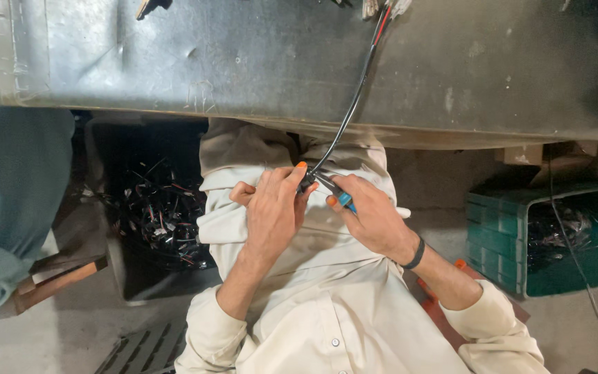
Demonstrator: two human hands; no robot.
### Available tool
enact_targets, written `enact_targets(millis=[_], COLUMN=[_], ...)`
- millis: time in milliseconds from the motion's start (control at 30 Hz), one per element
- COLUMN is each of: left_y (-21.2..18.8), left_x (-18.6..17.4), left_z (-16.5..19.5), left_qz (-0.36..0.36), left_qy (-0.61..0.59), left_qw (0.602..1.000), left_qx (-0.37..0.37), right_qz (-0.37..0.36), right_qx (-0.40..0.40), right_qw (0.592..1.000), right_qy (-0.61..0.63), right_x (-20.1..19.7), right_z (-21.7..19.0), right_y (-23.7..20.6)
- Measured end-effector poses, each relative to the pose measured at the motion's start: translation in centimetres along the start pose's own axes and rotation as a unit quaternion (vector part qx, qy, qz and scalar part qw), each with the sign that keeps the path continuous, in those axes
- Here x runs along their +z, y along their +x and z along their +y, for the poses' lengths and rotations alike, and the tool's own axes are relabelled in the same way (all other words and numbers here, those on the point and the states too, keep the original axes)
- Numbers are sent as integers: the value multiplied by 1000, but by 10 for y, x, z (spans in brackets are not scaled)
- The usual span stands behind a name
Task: The person repeatedly strips the outer insulation from black wires using pliers, exposing the inner conductors. They handle each wire one at a time, cut the insulation, and place the processed wires into a pile on the table.
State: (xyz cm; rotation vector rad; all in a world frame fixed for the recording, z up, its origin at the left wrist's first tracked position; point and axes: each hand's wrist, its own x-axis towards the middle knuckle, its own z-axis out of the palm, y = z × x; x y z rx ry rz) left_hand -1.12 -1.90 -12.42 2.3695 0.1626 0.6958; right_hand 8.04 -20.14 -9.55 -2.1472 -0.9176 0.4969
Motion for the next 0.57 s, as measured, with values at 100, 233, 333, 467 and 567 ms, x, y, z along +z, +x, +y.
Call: enact_targets(millis=[100, 233, 333, 467, 567], left_y=[1, 3, 3, -2, -9], left_x=[0, -1, 1, 6, 9], left_z=[3, 4, 6, 3, -1], left_qz=[-8, -10, 6, 6, -5], left_qy=[-1, -20, -6, -4, 37], left_qw=[1000, 999, 1000, 999, 999], left_qx=[-10, -23, -26, -41, -35], right_qz=[7, -4, -42, -66, -20], right_qx=[17, 35, 106, 144, 17], right_qw=[1000, 999, 993, 987, 1000], right_qy=[-8, 12, 23, 15, 13], right_x=[1, 1, 1, 3, 0], right_z=[-3, -7, -9, -10, -7], right_y=[0, 1, 0, -2, -3])
